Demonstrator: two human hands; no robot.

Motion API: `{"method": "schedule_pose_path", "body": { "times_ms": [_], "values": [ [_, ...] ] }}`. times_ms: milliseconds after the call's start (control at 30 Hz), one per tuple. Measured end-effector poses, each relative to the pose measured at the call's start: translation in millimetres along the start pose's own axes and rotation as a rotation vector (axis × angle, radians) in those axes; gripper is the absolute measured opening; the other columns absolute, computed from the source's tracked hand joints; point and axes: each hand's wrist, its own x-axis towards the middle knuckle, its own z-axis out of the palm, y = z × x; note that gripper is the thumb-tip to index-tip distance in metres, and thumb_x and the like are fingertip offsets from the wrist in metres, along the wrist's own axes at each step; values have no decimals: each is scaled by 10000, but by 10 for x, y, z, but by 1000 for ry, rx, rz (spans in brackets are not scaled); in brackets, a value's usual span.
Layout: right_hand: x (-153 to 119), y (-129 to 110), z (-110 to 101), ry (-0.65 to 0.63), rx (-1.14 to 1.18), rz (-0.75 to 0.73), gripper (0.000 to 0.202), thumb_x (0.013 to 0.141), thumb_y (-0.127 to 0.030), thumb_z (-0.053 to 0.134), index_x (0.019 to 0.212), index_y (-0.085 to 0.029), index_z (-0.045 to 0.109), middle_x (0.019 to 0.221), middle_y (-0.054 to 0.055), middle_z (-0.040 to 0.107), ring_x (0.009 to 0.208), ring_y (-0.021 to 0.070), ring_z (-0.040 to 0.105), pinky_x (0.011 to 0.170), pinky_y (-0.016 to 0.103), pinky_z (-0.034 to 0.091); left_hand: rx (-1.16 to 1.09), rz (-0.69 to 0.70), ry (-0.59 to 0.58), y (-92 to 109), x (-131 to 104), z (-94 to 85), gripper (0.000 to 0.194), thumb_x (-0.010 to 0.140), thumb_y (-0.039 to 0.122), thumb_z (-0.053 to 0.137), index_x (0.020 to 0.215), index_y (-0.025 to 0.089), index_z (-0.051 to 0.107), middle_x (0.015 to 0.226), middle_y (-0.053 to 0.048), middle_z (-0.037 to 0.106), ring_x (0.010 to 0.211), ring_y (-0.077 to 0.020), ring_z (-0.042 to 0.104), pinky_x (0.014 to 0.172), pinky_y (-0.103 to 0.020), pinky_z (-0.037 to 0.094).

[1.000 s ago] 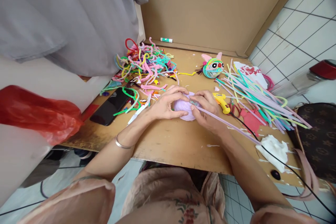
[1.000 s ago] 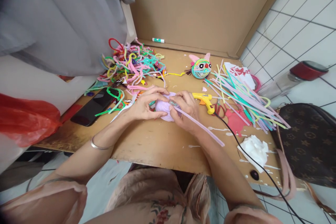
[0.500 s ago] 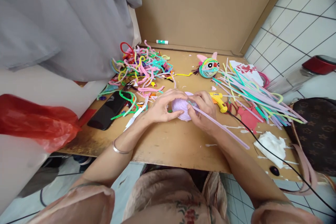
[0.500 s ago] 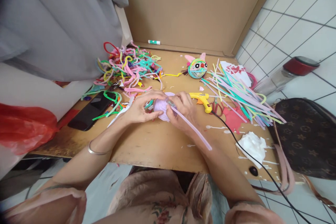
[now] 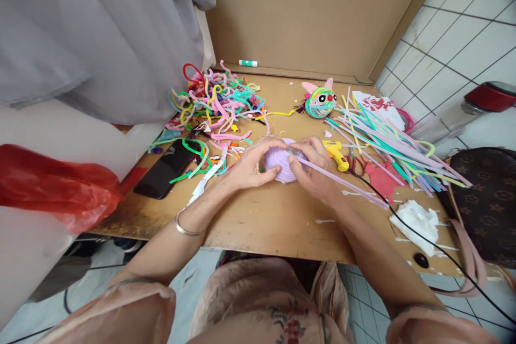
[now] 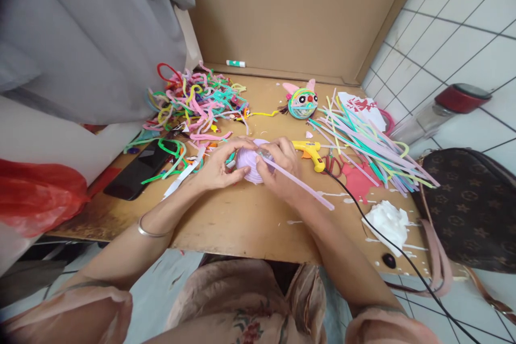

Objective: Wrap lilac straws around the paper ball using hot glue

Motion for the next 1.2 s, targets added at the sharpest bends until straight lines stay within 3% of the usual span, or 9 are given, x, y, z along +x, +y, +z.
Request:
{"method": "schedule_pose_path", "body": {
  "times_ms": [367,900,1200],
  "values": [
    [22,18,-25,-26,71,51,239,927,-338,574,1089,-223,708,971,74,618,892,225,627,794,401,536,-23,-64,85,-51,-43,118,583,749,492,838,1190,207,584,1174,-121,684,1125,-267,665,996,-448,536],
    [30,52,-17,-99,-30,0,296,915,-364,595,1173,-238,664,1061,101,599,1006,285,608,873,463,528,-161,-196,121,-145,-75,181,651,727,554,836,1200,203,560,1203,-130,657,1129,-263,655,1019,-439,523],
    [37,130,-31,-117,71,7,454,913,-405,608,1334,-236,602,1157,114,639,1079,290,619,941,489,532,-212,-237,141,-196,-79,152,689,710,533,859,1206,185,530,1221,-137,654,1169,-248,646,1056,-418,514]
  ]
}}
